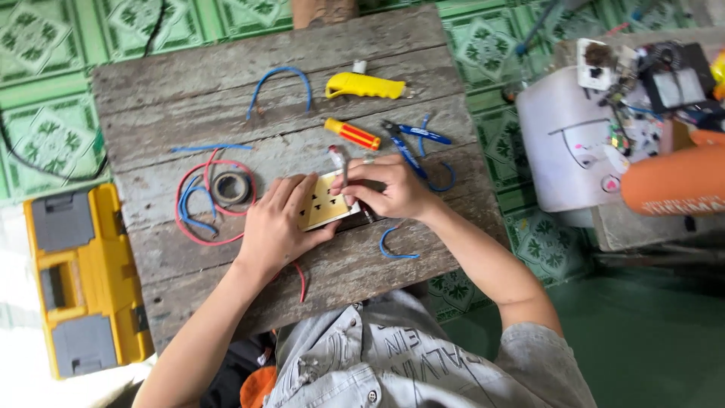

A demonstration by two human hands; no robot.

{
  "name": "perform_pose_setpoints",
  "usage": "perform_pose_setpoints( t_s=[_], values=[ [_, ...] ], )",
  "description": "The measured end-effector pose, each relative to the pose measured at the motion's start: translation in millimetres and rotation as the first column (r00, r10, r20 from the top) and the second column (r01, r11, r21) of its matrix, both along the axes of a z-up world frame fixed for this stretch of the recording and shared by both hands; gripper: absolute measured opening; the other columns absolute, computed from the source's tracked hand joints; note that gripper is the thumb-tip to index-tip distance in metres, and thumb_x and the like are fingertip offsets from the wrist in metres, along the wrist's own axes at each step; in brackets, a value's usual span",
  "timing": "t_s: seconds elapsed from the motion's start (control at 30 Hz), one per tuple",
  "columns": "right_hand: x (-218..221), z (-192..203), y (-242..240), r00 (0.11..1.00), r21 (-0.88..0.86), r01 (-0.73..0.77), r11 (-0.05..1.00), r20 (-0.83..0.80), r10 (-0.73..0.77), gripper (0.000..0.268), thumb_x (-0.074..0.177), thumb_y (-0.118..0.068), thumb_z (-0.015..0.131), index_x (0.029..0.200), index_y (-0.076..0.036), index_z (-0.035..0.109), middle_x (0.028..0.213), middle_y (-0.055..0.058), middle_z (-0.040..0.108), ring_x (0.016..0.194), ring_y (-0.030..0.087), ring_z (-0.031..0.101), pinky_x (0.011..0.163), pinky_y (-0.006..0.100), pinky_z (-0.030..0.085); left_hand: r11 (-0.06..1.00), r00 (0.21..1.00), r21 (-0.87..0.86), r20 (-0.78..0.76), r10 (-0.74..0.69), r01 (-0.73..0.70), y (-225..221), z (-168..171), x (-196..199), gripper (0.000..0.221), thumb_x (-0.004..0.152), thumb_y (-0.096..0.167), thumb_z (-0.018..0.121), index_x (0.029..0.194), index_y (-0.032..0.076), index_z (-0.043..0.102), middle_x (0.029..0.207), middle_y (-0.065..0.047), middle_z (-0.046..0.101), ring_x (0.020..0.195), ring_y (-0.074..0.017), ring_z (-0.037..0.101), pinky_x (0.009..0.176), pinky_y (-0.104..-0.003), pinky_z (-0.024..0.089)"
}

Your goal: Wiring an electrical outlet by connecting wires to terminals using a screwdriver and marking the component with a pen.

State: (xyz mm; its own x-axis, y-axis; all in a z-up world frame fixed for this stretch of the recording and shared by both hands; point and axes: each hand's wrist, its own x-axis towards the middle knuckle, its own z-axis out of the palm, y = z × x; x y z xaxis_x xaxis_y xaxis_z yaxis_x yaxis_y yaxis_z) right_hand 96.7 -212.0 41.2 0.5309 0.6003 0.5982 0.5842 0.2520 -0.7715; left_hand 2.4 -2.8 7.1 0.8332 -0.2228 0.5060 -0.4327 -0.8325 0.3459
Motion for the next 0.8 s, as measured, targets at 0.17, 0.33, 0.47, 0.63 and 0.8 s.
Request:
perform_pose_setpoints(
  t_s=[0.17, 0.33, 0.47, 0.63, 0.8],
  values=[
    [1.2, -14.7, -2.9, 1.0, 0.006, 0.021, 1.0, -0.005, -0.02, 0.005, 0.093, -0.001, 0.075, 0.097, 0.002, 0.076, 0.071, 0.006, 0.075, 0.061, 0.019, 0.071, 0.064, 0.029, 0.057, 0.999, 1.0, -0.053, -0.011, 0.001, -0.001, 1.2, -4.3, -1.7, 0.067, 0.075, 0.048, 0.081, 0.123, 0.003, 0.067, 0.108, -0.009, 0.069, 0.098, -0.0252, 0.07, 0.076, -0.034, 0.059],
    [3.0, -8.4, -1.0, 0.999, 0.028, 0.008, 1.0, -0.035, -0.007, 0.003, 0.093, 0.004, 0.074, 0.095, 0.005, 0.076, 0.075, 0.012, 0.075, 0.058, 0.019, 0.071, 0.061, 0.03, 0.057, 1.0, 1.0, -0.022, -0.011, 0.007, -0.007, 3.0, -6.7, -0.6, 0.068, 0.074, 0.047, 0.083, 0.125, 0.005, 0.067, 0.109, -0.008, 0.069, 0.1, -0.0241, 0.069, 0.078, -0.031, 0.059],
    [2.6, -8.6, 0.2, 0.997, 0.039, 0.018, 0.999, -0.076, -0.015, 0.008, 0.088, 0.003, 0.081, 0.091, 0.005, 0.074, 0.076, 0.013, 0.075, 0.058, 0.019, 0.073, 0.059, 0.029, 0.058, 1.0, 1.0, -0.005, -0.009, -0.003, 0.003, 3.8, -7.9, -0.7, 0.069, 0.075, 0.049, 0.081, 0.127, 0.005, 0.067, 0.111, -0.008, 0.069, 0.101, -0.0237, 0.069, 0.076, -0.031, 0.06],
    [-0.4, -12.7, -0.6, 0.996, 0.028, 0.016, 0.999, -0.089, -0.014, 0.008, 0.094, 0.004, 0.072, 0.1, 0.009, 0.073, 0.084, 0.017, 0.075, 0.064, 0.022, 0.076, 0.061, 0.03, 0.059, 1.0, 1.0, 0.021, 0.0, 0.001, -0.001, 3.7, -7.6, 0.0, 0.07, 0.074, 0.049, 0.081, 0.127, 0.005, 0.067, 0.111, -0.008, 0.069, 0.101, -0.0236, 0.069, 0.075, -0.031, 0.06],
    [2.0, -10.7, -3.0, 0.999, 0.001, 0.05, 0.999, 0.012, -0.05, 0.007, 0.088, 0.003, 0.08, 0.094, 0.004, 0.076, 0.08, 0.014, 0.075, 0.059, 0.019, 0.073, 0.058, 0.029, 0.058, 1.0, 1.0, 0.023, -0.006, 0.008, -0.008, 4.0, -11.5, -0.2, 0.071, 0.074, 0.051, 0.08, 0.128, 0.007, 0.066, 0.111, -0.006, 0.068, 0.101, -0.022, 0.068, 0.073, -0.031, 0.061]
  ],
)
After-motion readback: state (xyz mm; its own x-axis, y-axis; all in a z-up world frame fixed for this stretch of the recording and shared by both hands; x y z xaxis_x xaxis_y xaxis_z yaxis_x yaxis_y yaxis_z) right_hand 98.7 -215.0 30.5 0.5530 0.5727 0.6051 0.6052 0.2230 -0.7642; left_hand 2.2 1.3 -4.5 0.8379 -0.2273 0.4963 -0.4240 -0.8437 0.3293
